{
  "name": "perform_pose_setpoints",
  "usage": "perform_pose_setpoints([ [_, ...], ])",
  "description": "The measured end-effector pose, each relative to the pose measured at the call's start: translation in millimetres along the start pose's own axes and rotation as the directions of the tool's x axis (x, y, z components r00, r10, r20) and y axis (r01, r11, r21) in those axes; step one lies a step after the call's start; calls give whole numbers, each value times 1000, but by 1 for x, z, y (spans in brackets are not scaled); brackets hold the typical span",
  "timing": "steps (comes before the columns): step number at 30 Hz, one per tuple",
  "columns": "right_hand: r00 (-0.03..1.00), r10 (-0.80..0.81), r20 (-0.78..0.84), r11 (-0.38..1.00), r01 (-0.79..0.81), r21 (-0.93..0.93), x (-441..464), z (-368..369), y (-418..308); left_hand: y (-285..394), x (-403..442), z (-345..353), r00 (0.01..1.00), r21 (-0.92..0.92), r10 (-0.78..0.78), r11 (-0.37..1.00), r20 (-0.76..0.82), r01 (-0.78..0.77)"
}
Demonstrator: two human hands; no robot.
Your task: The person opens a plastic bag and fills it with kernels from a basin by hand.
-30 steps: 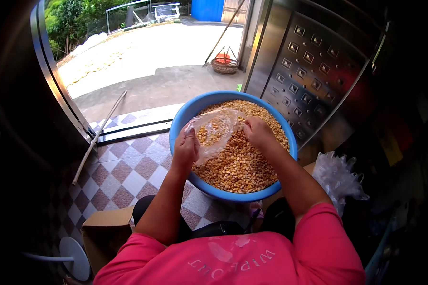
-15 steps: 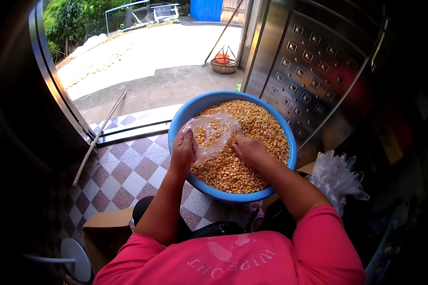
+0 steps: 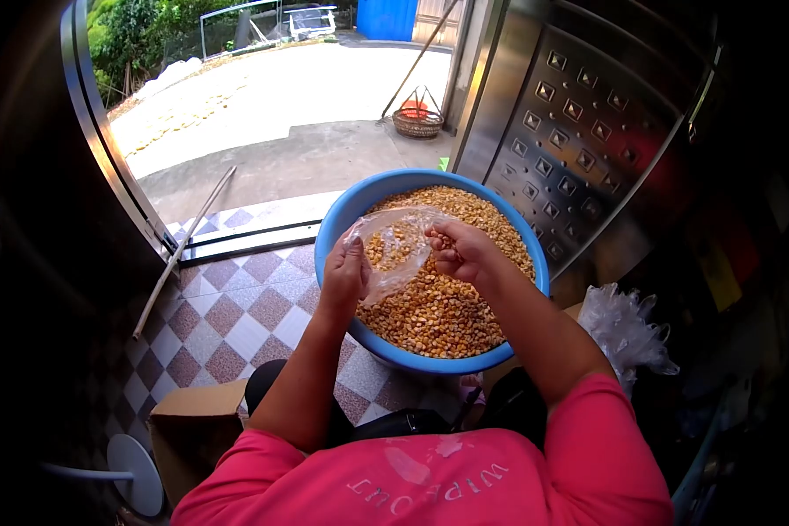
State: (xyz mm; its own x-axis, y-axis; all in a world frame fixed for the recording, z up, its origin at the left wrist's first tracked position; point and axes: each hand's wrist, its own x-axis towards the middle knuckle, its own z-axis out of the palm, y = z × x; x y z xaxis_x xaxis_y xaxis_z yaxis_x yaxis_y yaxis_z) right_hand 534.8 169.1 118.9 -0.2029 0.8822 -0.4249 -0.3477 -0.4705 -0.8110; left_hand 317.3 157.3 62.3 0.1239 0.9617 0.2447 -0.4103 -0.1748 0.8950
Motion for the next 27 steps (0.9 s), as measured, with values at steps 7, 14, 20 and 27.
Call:
perform_pose_setpoints([
  [7,991,76,-111,988,-60,145,11,59,-5,4,-1,2,1000,-46,2,999,7,-2],
  [14,994,-96,-54,995,98,23,22,51,1,2,0,-1,999,-72,-11,997,31,13],
  [20,979,-188,-84,975,176,-135,23,43,0,0,0,2,1000,2,5,1000,-2,-5],
  [27,967,-252,-41,911,223,-346,8,42,2,4,-1,2,1000,-48,-15,999,-4,15],
])
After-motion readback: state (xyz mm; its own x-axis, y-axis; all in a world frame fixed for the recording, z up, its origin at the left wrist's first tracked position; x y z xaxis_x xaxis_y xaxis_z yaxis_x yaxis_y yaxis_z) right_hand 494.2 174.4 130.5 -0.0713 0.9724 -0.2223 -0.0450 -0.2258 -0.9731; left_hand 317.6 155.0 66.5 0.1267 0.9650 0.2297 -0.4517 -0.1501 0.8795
